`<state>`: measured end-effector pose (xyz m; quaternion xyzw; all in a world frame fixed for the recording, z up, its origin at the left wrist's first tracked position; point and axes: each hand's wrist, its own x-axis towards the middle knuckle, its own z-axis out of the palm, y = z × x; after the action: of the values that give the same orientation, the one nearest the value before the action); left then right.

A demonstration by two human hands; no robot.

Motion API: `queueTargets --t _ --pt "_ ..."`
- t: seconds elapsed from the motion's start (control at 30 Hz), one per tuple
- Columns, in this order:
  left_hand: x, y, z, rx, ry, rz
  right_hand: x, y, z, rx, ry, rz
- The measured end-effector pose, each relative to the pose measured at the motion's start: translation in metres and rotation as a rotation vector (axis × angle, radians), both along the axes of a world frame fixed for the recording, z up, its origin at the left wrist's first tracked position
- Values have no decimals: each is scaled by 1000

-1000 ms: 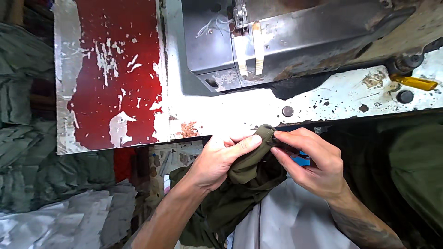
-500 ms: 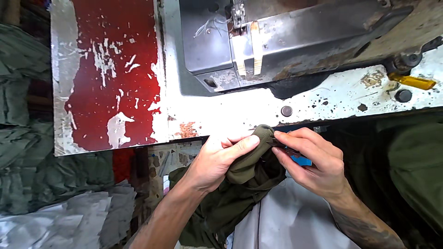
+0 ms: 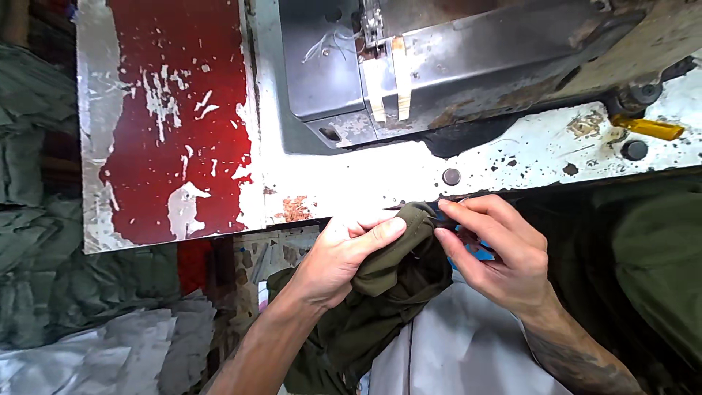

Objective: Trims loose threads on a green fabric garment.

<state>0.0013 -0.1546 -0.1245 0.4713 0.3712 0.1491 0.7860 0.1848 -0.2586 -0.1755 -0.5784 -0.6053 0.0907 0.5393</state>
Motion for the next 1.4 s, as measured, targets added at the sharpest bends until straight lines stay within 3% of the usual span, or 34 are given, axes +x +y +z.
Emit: queueTargets --t 0.4,0.6,0.7,0.9,1.07,1.13,1.2,1.27,1.33,1.4 --pt "0 -1 0 37 3 -2 -1 0 -5 24 3 34" --pt "2 -5 6 0 116 61 16 4 3 11 320 95" --pt "0 -1 0 30 23 2 23 10 0 -63 362 206" --pt "2 -3 -2 56 9 21 8 18 -5 30 185 220" --pt "1 -4 7 92 87 35 19 22 -4 -98 511 451" --pt "-2 -4 5 111 66 43 19 30 -5 -55 357 398" --pt "-3 -4 9 124 120 86 22 44 0 17 27 193" --pt "-11 -7 7 140 88 93 28 55 9 -48 -147 32" --pt "-16 -5 5 164 68 120 28 63 22 -179 -168 11" --pt "-20 -5 5 168 58 150 25 62 34 -316 -105 122"
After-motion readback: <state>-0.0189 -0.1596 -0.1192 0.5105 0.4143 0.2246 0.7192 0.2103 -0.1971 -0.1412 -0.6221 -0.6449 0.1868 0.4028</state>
